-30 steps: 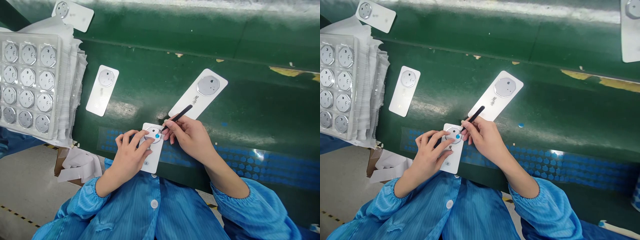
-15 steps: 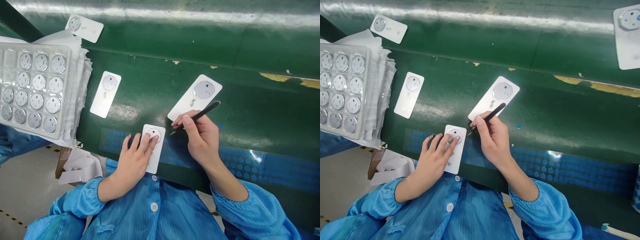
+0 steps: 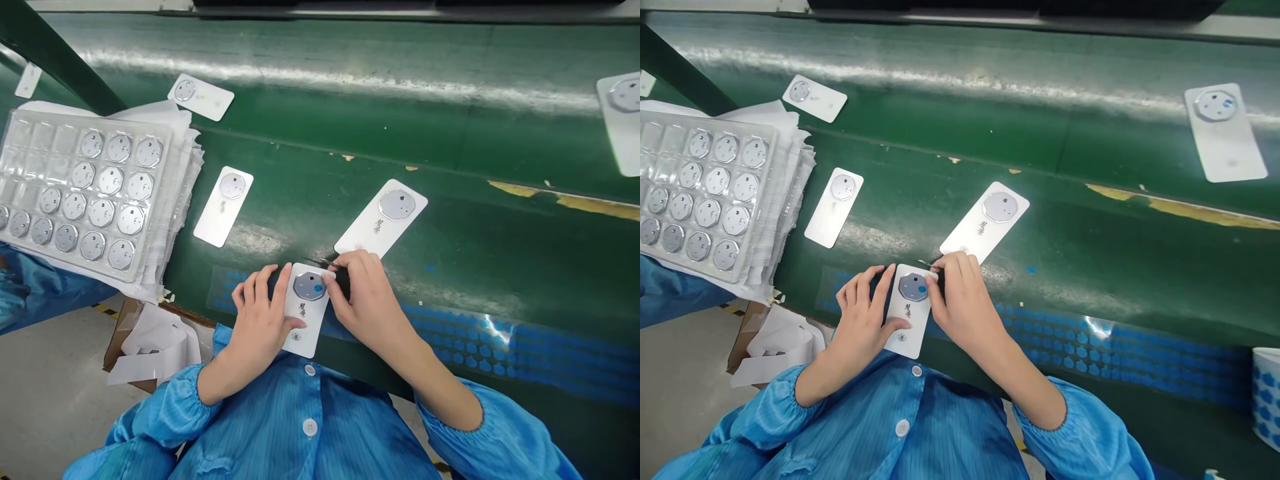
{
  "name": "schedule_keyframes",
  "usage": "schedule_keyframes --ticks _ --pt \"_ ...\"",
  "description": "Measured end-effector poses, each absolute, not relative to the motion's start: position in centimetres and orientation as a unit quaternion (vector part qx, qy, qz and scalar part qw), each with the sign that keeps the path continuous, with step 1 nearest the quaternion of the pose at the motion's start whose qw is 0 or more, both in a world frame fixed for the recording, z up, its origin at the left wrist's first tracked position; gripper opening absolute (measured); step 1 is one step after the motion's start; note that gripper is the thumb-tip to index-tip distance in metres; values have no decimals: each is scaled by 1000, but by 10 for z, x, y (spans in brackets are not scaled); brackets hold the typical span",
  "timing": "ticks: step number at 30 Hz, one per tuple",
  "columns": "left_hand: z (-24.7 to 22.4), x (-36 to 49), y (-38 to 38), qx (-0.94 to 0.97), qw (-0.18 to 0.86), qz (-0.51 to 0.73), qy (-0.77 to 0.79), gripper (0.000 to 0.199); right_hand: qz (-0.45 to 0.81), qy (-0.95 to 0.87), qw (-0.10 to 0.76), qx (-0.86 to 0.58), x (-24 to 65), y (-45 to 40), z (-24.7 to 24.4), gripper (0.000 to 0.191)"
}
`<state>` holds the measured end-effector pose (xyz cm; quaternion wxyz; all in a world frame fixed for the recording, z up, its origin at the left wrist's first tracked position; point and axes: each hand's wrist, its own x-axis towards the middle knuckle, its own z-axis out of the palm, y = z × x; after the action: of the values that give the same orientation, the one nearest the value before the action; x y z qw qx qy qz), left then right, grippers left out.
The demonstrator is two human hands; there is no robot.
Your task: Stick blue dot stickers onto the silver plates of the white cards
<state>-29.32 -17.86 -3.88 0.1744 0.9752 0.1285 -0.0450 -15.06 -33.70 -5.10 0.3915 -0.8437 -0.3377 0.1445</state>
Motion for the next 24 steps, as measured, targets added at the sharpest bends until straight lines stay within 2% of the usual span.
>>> schedule_keyframes --ticks 2,4,6,8,10,13,24 --pt "-37 -293 -177 953 270 -14 137 102 231 -280 471 -804 -149 -338 -43 17" --pt "-32 -290 -176 880 451 -12 146 95 302 -216 549 -749 -147 -339 -34 23" --pt "-26 -285 -176 754 633 -46 173 74 317 -162 607 -711 -147 -338 -26 28" --pt "-21 -279 -178 641 731 -61 228 53 329 -134 642 -679 -148 -335 -21 34" --pt "-17 -274 -182 581 766 -30 275 46 366 -132 661 -641 -151 -332 -18 39" --pt "-15 -269 -188 542 787 2 296 48 408 -133 661 -615 -156 -328 -17 39" --pt "-32 -281 -213 611 747 45 258 44 346 -54 700 -623 -171 -326 -35 37"
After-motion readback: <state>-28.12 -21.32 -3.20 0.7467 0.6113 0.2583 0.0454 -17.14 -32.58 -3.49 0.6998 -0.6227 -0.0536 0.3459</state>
